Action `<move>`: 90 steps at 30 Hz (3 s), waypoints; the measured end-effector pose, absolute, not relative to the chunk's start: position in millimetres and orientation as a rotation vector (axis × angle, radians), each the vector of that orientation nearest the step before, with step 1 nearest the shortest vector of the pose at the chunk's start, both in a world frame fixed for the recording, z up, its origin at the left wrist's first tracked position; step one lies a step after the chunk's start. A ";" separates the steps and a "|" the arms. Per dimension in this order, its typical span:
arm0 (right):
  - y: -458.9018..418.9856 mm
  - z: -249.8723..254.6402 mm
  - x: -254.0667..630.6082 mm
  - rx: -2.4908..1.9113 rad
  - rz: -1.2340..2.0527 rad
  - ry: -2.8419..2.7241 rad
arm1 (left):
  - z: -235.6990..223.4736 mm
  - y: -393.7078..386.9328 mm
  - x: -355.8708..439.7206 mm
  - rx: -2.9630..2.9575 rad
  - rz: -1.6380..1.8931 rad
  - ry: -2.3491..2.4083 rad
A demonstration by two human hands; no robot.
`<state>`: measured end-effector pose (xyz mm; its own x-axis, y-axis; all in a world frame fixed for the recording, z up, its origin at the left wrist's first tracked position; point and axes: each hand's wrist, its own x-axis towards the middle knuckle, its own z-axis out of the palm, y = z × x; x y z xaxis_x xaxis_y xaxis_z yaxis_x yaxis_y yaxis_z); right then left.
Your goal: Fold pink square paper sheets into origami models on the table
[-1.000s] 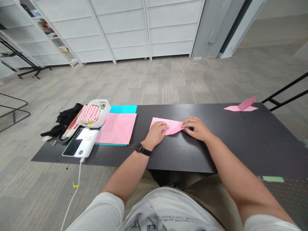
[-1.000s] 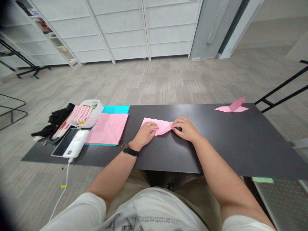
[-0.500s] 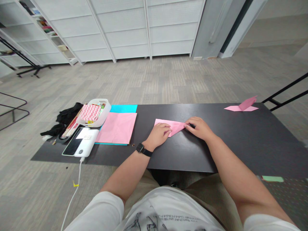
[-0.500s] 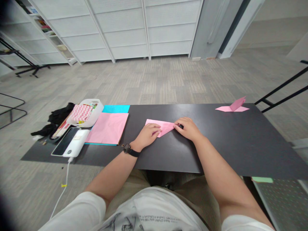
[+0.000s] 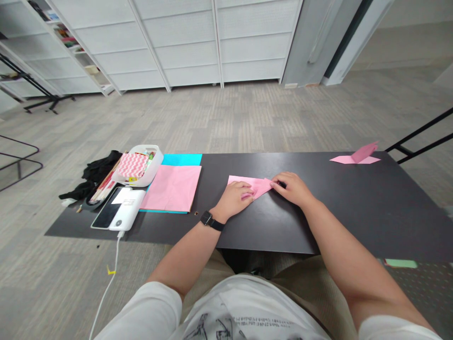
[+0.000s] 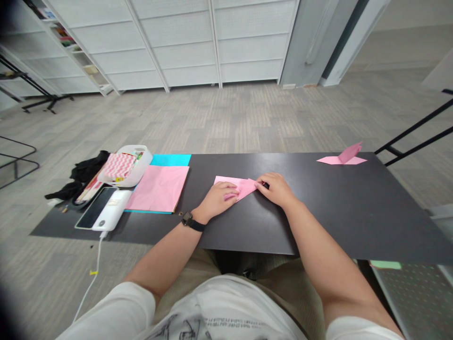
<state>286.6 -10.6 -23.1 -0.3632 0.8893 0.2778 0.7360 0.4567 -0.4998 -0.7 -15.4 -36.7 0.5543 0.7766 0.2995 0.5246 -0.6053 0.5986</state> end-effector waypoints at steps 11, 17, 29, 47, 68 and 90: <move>-6.7 -33.2 282.3 -1.403 0.327 -2.178 | -35.9 -14.9 -1.1 2.354 0.728 1.046; -4.6 -34.4 283.9 -1.375 0.328 -2.175 | -30.2 -21.0 1.8 2.344 0.682 1.127; -1.6 -41.5 278.9 -1.407 0.309 -2.146 | -24.4 -29.2 6.7 2.454 0.636 1.083; 3.5 -48.1 273.3 -1.503 0.160 -2.165 | -25.2 -30.9 13.8 2.579 0.607 1.108; -14.8 -29.6 260.7 -1.189 0.194 -2.377 | -35.3 -22.7 7.6 2.526 0.614 1.174; -24.3 -27.3 250.2 -0.989 0.408 -2.472 | -39.3 -20.3 7.5 2.506 0.638 1.163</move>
